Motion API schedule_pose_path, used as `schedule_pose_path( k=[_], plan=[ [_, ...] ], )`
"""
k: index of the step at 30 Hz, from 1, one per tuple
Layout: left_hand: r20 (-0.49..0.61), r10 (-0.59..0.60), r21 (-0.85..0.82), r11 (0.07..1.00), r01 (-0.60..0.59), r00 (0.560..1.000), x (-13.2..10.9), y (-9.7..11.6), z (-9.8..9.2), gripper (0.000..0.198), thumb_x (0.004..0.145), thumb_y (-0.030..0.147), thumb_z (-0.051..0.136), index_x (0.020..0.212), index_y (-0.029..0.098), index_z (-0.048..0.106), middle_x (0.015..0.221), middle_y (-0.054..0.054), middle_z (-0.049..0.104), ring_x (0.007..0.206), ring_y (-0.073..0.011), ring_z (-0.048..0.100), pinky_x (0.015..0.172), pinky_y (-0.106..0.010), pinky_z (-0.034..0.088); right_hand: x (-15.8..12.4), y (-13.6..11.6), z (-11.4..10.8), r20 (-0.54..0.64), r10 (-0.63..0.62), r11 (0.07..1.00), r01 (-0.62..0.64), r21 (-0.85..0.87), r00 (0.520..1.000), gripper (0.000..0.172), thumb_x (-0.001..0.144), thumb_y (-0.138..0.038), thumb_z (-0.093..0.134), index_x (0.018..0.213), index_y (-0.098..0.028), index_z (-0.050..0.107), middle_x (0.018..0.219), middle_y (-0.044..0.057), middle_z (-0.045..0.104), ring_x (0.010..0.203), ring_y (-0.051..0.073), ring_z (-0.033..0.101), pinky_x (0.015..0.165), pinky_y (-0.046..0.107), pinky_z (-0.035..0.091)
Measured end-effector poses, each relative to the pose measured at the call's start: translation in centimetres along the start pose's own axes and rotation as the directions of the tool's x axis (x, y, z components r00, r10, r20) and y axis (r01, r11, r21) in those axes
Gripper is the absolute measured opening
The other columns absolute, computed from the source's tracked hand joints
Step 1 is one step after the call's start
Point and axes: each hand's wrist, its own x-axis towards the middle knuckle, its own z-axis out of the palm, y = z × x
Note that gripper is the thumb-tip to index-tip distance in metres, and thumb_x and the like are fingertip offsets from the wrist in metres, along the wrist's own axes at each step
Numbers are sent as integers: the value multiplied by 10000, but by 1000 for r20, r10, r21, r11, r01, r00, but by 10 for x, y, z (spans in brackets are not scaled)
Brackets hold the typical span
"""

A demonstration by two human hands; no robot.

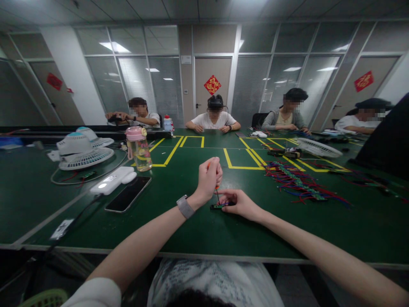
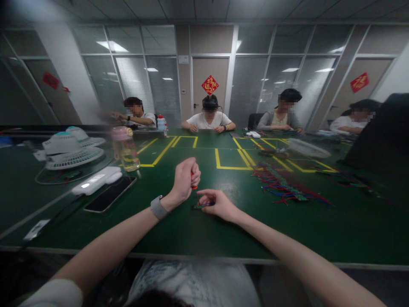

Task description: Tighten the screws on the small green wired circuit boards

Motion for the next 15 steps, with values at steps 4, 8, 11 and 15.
schedule_pose_path(
  k=[4,8,11,15],
  plan=[
    [12,-11,11,1000,11,1000,1,0,2,394,860,437,526,599,184,373,423,100,307,325,-23,225,329,-142,173,-1,-1,1,-18,-4,1000,3,-20,1000,569,632,-209,777,1177,-120,638,891,62,716,841,192,671,878,395,512],
    [18,2,27,1000,-2,1000,1,1,3,416,849,482,545,612,184,376,438,100,321,326,-20,242,334,-145,182,-2,-2,1,-34,14,1000,-14,-22,999,565,619,-217,788,1158,-117,651,899,75,730,838,202,683,884,410,521],
    [6,11,37,999,-12,1000,0,0,3,423,845,493,550,614,185,372,441,99,324,327,-20,249,334,-145,186,-2,-2,1,-48,26,1000,-26,-13,999,565,609,-204,786,1150,-111,652,896,77,738,844,208,692,890,417,526],
    [-18,20,44,999,-19,1000,0,0,3,434,844,510,548,615,187,370,436,102,319,325,-17,241,332,-143,183,-1,-1,0,-51,47,999,-48,-15,998,568,603,-198,789,1147,-109,650,902,82,747,862,222,702,894,428,529]
  ],
)
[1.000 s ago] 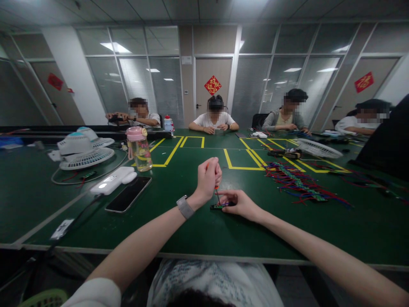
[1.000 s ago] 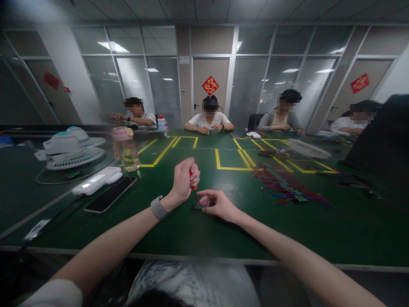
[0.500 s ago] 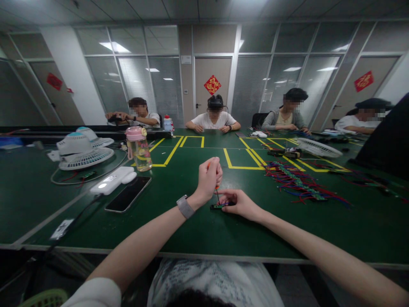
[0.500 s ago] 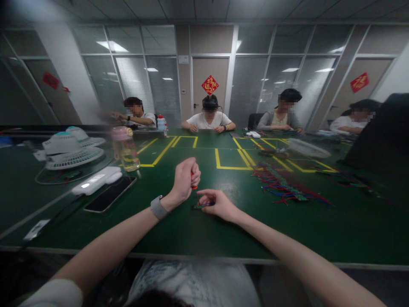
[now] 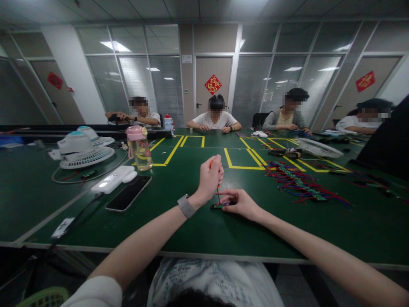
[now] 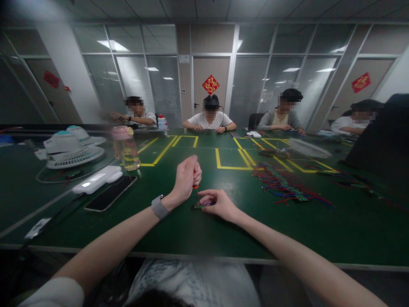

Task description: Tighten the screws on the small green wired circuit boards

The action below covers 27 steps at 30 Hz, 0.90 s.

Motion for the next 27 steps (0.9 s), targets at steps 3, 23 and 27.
schedule_pose_path(
  k=[3,23,27],
  plan=[
    [-12,3,2,1000,-3,1000,1,0,1,450,837,527,552,608,186,369,434,103,315,321,-14,239,331,-144,176,0,0,-1,-1,11,1000,-11,-11,1000,570,606,-204,791,1150,-110,650,909,87,751,863,229,706,894,434,529],
    [-8,20,10,1000,-20,1000,2,-1,2,456,827,541,559,610,187,368,426,104,318,322,-16,252,335,-141,194,0,-3,0,50,-44,999,44,-13,998,592,633,-206,778,1200,-127,628,916,70,719,843,189,672,877,397,522],
    [1,22,14,1000,-22,1000,1,-2,2,451,835,531,553,612,188,365,429,103,320,318,-16,252,332,-143,192,0,-3,0,55,-47,999,47,-11,997,589,636,-192,770,1201,-116,622,917,73,717,852,192,672,888,400,514]
  ],
)
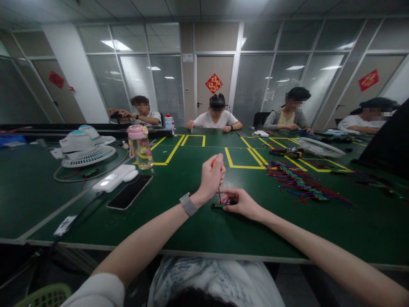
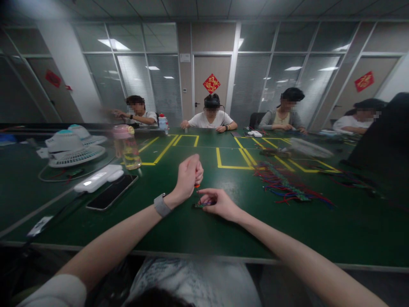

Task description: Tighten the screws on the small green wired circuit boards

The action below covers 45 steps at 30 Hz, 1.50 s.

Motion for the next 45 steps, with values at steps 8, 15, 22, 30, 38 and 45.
schedule_pose_path(
  k=[8,15,22,30,38,45],
  plan=[
    [104,-74,15,997,73,992,7,-1,1,416,856,549,520,687,195,378,479,101,339,336,-22,254,342,-140,186,-2,-3,1,-6,-4,1000,4,-15,1000,559,650,-185,753,1191,-118,629,906,71,726,850,193,680,881,394,521],
    [296,3,174,983,-57,955,-1,3,-2,236,945,402,412,1002,201,524,736,37,467,486,-36,400,423,-135,304,1,6,2,-46,8,999,-7,32,999,545,620,-205,777,1144,-116,659,884,79,747,828,209,699,851,391,541],
    [382,91,444,855,-269,920,-1,10,-7,225,931,374,471,981,179,571,748,31,519,476,-41,529,461,-156,404,-1,4,2,-53,31,999,-30,23,998,503,634,-192,767,1121,-123,662,898,92,758,874,244,710,848,399,542],
    [450,106,425,848,-317,887,-2,15,-9,276,966,285,380,1100,156,585,940,-50,606,711,-95,625,649,-214,527,-2,0,1,-49,74,997,-72,36,996,470,627,-208,770,1077,-117,672,916,104,761,896,263,710,869,421,532],
    [393,361,592,604,-533,846,-3,10,-13,180,849,328,635,916,165,672,800,-12,540,671,-99,543,609,-219,485,-3,-3,3,-47,83,996,-81,45,995,432,632,-195,765,1048,-115,683,930,104,761,888,258,711,869,417,534],
    [475,261,435,760,-482,840,-6,12,-10,282,964,232,399,1151,167,600,1030,-75,592,803,-114,640,720,-249,540,-3,0,2,-42,56,998,-54,38,998,465,633,-245,793,1070,-129,685,922,96,757,904,254,702,879,418,530]
  ],
)
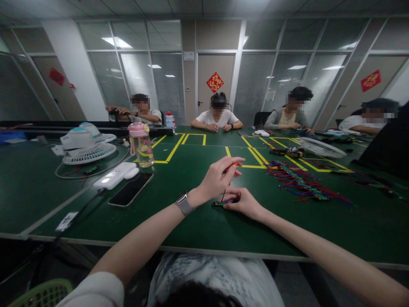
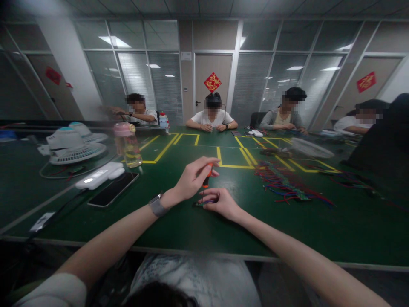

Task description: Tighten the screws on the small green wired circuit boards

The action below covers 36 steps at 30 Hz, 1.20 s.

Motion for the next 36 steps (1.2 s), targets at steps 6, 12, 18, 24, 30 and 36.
schedule_pose_path(
  k=[6,12,18,24,30,36],
  plan=[
    [-40,-2,34,999,4,999,2,0,2,171,859,260,618,991,172,683,866,-25,549,705,-101,576,623,-222,513,-2,1,-1,-26,-150,971,142,-193,988,313,688,-201,738,993,-137,706,835,47,704,717,168,630,703,313,520],
    [-33,107,168,981,-100,994,2,3,-5,183,902,255,561,1005,157,677,905,-52,596,837,-141,586,785,-293,509,-7,-7,-1,-13,-263,836,221,-503,965,191,722,-170,704,911,-165,734,810,37,659,710,164,587,663,285,479],
    [51,-100,-120,987,105,994,6,1,-10,262,941,241,457,1102,155,645,1080,-94,625,838,-134,669,705,-252,559,-5,-5,-1,13,-280,811,244,-532,960,78,751,-213,701,806,-169,736,779,41,654,688,164,585,624,276,462],
    [-74,-116,95,988,122,991,6,-4,-22,172,815,313,672,905,174,717,863,-32,578,779,-128,584,657,-232,513,-6,-6,2,-36,-241,835,189,-516,970,66,743,-229,716,777,-173,718,780,40,657,690,167,586,638,285,467],
    [24,-195,-63,978,196,980,9,-3,-28,294,946,245,445,1142,173,652,1035,-80,640,885,-146,628,763,-275,524,-4,-7,1,-11,-205,854,174,-490,979,111,742,-252,719,816,-168,722,783,34,646,687,159,571,634,276,461],
    [60,-248,-112,961,254,967,10,-1,-31,227,841,283,637,1009,148,706,915,-59,654,782,-135,633,728,-272,521,-4,-6,2,-6,-227,841,193,-505,974,128,763,-254,698,849,-169,741,808,45,653,714,172,581,642,283,453]
  ],
)
